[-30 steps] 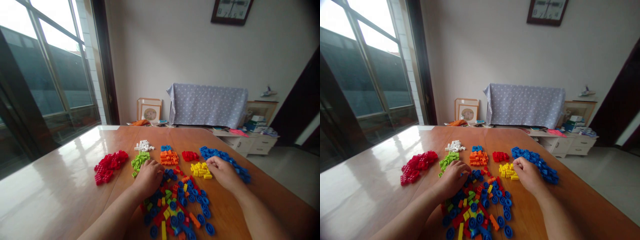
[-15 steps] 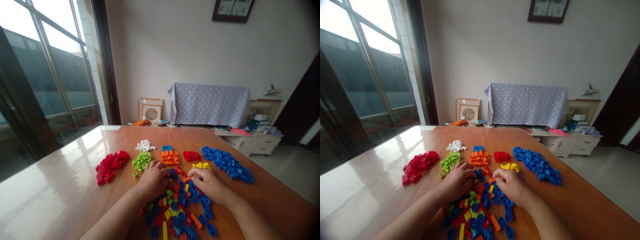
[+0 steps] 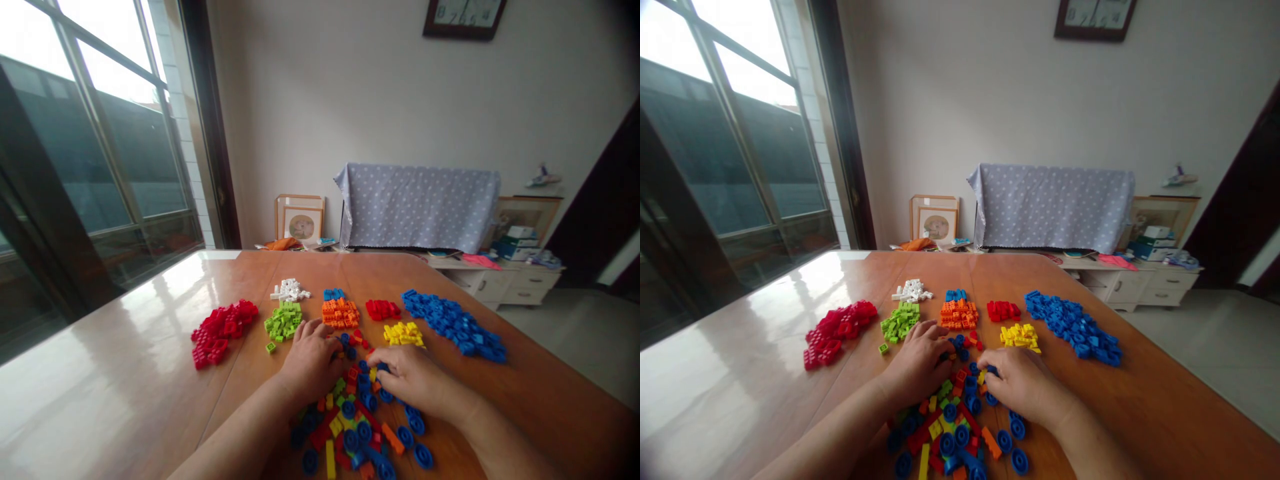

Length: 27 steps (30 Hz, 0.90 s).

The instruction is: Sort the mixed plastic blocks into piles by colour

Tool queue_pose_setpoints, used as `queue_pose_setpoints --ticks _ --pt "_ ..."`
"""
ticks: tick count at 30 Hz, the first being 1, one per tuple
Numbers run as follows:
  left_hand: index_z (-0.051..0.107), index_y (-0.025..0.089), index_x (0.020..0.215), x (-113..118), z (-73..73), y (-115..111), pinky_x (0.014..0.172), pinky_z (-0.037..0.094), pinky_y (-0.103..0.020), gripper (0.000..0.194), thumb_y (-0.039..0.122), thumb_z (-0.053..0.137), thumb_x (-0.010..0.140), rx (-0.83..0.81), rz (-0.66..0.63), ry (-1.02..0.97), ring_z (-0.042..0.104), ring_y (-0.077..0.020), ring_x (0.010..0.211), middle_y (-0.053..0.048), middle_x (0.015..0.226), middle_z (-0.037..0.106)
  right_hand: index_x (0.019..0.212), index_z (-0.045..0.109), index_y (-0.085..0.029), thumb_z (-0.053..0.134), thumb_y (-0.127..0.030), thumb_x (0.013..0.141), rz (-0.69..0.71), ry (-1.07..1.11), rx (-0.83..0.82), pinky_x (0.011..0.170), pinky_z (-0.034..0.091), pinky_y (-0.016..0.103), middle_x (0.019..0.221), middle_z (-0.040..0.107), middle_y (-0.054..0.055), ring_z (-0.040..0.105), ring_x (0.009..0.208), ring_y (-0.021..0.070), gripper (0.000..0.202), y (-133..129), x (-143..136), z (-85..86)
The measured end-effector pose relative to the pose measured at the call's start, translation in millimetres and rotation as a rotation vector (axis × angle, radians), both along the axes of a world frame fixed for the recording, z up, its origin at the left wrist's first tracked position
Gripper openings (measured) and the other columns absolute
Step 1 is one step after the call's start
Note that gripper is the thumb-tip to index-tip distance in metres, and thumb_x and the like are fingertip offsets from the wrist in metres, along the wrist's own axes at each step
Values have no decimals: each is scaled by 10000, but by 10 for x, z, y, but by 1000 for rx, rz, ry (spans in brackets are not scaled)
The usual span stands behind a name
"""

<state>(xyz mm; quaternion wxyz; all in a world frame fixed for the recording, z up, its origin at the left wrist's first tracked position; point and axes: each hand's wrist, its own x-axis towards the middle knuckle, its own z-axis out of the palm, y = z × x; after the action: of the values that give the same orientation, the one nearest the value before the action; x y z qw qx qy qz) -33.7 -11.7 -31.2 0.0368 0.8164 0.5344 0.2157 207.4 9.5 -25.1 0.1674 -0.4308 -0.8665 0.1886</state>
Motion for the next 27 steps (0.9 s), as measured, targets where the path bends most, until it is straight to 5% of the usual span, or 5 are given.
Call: queue_pose_setpoints --ticks 3,16,23,27 --pt "750 277 889 -3 -19 13 1098 337 -509 150 372 639 859 -9 -1 -7 453 -328 1252 -68 1099 652 1052 763 -327 584 -208 803 -6 -63 30 765 439 278 973 789 9 695 888 222 329 -8 -26 15" --pt "750 297 933 3 -36 22 1113 318 -530 145 295 640 839 -29 -22 -45 436 -334 1281 -47 1174 665 934 743 -277 640 -363 835 -112 -93 9 636 361 260 804 748 10 653 764 194 167 25 -28 -86" --pt "732 279 957 -11 20 8 1130 294 -505 144 293 668 829 1 -20 -79 448 -316 1271 -61 1122 677 798 637 -224 666 -229 777 -47 91 11 586 332 234 672 575 -38 525 655 134 36 5 -67 -87" --pt "697 258 983 -28 102 -12 1014 385 -440 139 296 632 866 6 8 -82 560 -273 1060 -56 1003 687 772 567 -212 628 -272 823 -72 306 -79 587 377 231 688 543 -35 507 652 129 100 92 57 -47"
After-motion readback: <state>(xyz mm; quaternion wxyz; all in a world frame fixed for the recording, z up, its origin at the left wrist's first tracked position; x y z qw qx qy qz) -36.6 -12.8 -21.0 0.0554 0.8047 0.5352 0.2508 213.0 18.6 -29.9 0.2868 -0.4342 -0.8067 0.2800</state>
